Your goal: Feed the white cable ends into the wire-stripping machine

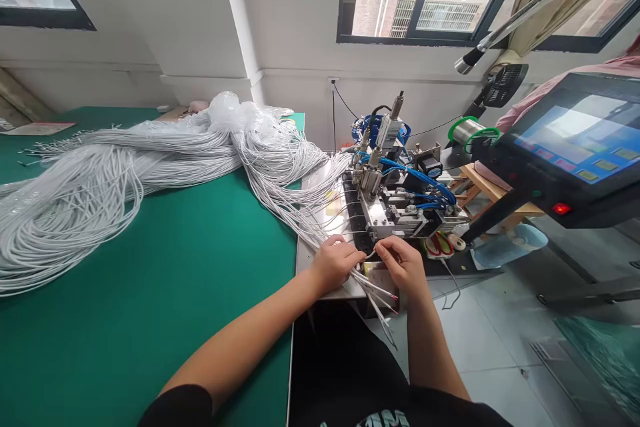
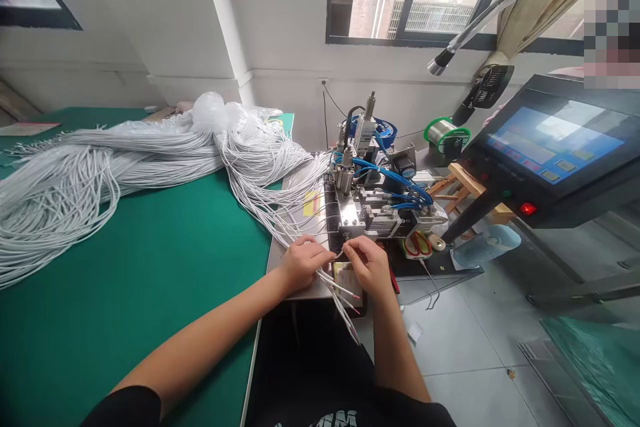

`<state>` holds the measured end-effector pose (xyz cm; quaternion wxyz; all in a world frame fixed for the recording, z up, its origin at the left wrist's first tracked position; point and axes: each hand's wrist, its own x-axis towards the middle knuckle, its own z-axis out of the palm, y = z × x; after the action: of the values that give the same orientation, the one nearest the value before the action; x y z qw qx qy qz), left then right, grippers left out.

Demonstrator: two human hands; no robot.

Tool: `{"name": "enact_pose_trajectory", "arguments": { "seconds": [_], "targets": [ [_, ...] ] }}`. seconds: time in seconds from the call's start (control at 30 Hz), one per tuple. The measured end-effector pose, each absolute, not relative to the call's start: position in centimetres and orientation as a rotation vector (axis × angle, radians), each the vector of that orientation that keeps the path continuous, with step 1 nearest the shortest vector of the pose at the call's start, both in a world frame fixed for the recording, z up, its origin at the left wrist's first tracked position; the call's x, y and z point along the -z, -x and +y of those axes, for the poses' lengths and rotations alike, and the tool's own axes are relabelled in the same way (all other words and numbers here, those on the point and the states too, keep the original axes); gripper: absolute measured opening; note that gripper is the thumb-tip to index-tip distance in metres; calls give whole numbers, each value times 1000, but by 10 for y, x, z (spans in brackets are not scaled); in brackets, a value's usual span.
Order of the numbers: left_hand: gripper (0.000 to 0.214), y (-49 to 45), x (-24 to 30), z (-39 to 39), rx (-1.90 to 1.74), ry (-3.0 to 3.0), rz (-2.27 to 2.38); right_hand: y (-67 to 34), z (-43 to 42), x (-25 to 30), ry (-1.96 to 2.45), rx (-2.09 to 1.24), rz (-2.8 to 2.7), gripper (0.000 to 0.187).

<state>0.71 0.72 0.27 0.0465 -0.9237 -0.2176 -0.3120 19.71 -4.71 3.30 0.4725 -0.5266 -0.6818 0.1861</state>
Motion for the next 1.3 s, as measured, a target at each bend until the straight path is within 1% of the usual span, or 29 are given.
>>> {"name": "enact_pose_trajectory", "arguments": {
  "seconds": [0.2,0.33,0.67,0.9,1.0,1.07,1.13,1.2,1.3],
  "targets": [
    [36,-15,-11,4,740,2812,-815,-216,-41,-18,1514,-293,-1712,21],
    [42,-16,-12,4,690,2848,-878,-227,-38,-9,1599,-306,-1723,20],
    [51,-19,-14,7,505,2911,-834,-234,-29,11,1436,-754,-1522,24],
    [51,-25,-21,5,413,2903,-876,-225,-25,24,1310,-1098,-1161,27],
    [51,-27,-22,4,393,2908,-895,-222,-25,30,1310,-1158,-1069,30],
    [52,-25,-20,4,426,2927,-892,-222,-27,31,1335,-1150,-1068,33],
    [51,-23,-16,4,506,2948,-868,-224,-32,28,1393,-1073,-1127,36],
    [46,-20,-13,5,615,2943,-847,-226,-39,22,1498,-896,-1233,38],
    [34,-19,-8,5,757,2899,-865,-232,-54,3,1620,-648,-1388,35]
  ]
}}
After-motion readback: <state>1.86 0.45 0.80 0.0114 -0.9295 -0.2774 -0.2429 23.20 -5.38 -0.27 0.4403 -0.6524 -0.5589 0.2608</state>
